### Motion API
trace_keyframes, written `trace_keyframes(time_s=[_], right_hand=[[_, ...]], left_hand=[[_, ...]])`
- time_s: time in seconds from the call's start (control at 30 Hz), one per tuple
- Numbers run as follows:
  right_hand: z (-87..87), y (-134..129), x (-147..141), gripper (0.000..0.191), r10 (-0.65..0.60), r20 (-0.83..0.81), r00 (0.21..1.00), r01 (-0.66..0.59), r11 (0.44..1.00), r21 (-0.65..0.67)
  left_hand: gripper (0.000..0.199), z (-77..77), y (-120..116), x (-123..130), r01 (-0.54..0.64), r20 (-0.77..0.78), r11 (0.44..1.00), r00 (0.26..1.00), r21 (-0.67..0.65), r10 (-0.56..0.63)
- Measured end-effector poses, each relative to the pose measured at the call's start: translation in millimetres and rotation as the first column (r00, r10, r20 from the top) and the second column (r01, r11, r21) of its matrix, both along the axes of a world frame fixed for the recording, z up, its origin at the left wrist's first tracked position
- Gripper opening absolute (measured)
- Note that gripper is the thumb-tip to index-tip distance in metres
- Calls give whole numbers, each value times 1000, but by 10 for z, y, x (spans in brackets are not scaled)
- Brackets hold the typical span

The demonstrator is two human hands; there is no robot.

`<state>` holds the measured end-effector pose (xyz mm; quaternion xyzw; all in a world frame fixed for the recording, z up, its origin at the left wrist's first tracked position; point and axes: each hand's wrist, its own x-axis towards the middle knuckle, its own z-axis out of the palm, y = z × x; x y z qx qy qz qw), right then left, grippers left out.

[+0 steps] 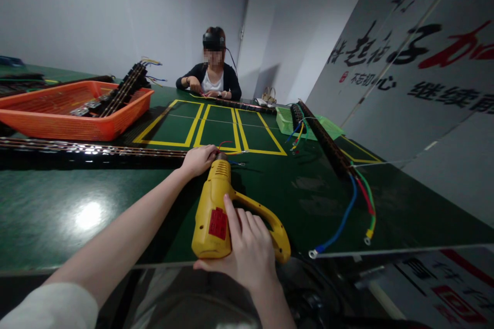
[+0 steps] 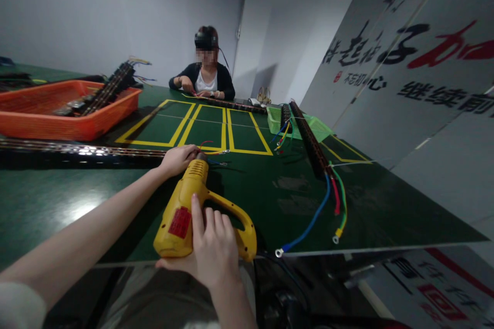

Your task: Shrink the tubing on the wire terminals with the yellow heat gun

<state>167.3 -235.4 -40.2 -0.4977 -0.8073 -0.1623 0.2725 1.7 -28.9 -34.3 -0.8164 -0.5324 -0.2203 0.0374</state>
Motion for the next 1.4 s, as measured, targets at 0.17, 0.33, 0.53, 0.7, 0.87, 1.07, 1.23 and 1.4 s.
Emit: trace_keyframes(time_s=[0.17,0.33,0.53,0.7,0.87,1.07,1.23,1.4], right_hand=[[11,12,23,116,1,-11,1000,-1,1000,2],[7,81,148,119,-17,-21,1000,17,1000,-2],[-5,149,425,118,-83,-19,996,84,996,13],[3,136,509,117,-148,-13,989,147,988,-35],[86,128,516,118,-172,-16,985,165,964,-207],[179,36,719,116,-215,-50,975,180,903,-390],[94,-28,994,109,-297,-53,953,251,877,-410],[137,-20,1139,66,-367,-26,930,314,829,-464]], left_hand=[[31,-3,-1,-9,4,9,1000,1000,-10,-4],[32,-16,13,-3,9,32,1000,999,-9,-9],[34,41,45,4,-8,49,994,999,-110,14],[41,125,200,33,26,76,967,997,-253,-7],[39,247,424,80,217,300,791,953,-572,-44],[44,235,552,38,334,369,766,919,-549,-136],[40,118,518,42,360,341,838,913,-411,-225],[32,67,368,49,264,252,943,945,-202,-210]])
